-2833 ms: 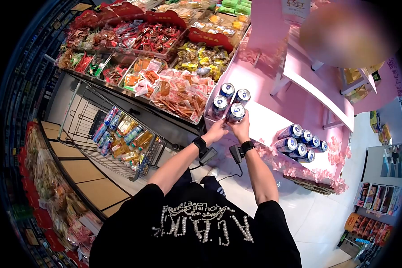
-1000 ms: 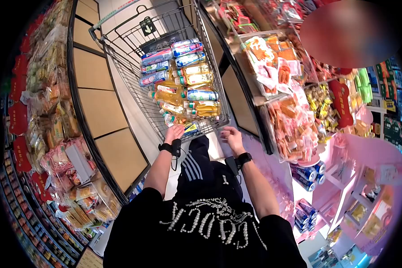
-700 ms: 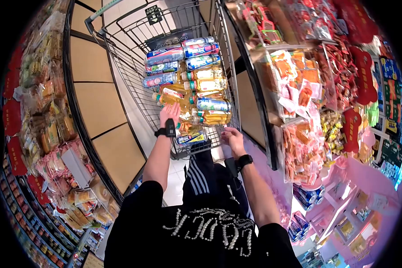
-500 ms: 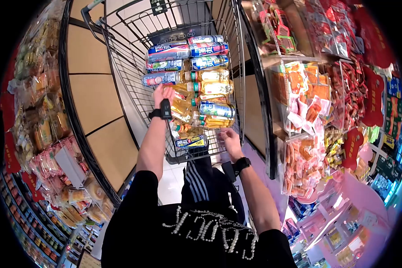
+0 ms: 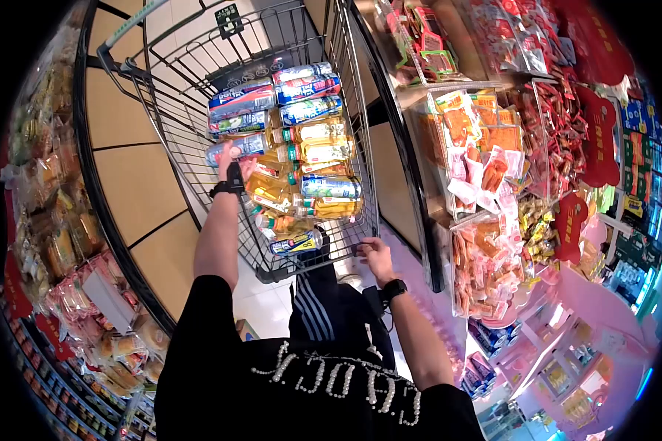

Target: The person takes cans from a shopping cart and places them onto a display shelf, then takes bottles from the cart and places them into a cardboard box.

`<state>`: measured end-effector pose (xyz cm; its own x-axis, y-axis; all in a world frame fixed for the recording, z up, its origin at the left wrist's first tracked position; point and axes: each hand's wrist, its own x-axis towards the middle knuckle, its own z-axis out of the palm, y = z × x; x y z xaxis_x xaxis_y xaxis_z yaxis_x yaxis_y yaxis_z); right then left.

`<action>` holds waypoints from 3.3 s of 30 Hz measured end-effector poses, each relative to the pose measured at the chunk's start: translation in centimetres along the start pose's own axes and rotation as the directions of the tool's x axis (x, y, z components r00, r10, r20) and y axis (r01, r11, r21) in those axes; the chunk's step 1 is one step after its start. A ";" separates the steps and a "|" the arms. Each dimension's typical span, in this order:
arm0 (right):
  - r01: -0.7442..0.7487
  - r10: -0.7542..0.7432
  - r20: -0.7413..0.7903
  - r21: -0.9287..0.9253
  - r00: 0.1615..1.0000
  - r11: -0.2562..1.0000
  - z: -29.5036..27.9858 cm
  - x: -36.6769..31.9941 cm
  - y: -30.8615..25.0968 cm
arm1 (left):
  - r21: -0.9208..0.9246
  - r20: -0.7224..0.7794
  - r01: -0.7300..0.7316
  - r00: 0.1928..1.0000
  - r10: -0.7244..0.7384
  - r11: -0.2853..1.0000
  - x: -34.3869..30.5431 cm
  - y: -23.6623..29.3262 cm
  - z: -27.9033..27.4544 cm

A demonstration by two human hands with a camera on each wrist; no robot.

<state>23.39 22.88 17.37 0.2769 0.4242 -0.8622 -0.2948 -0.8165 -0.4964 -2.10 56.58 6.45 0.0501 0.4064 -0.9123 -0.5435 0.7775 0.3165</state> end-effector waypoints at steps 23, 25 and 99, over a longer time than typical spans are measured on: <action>0.377 -0.448 -0.144 0.785 0.882 0.491 -11.5 -19.9 10.9 | 0.520 0.549 -0.005 0.768 -0.330 0.854 -32.5 -37.0 0.0; 0.381 -0.473 -0.180 0.846 0.862 0.373 -14.2 -22.0 14.5 | 0.652 0.613 -0.175 0.694 -0.377 0.738 -35.9 -40.3 0.5; 0.682 -0.431 -0.812 -0.056 0.395 0.730 -43.4 -27.5 28.4 | 0.514 0.719 -0.811 0.230 -0.656 0.279 -44.8 -74.1 5.8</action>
<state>47.08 -28.90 31.34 0.9785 0.2013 -0.0444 0.0248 -0.3286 -0.9441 40.76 -16.47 25.42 0.9703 -0.0719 -0.2308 0.2387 0.1340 0.9618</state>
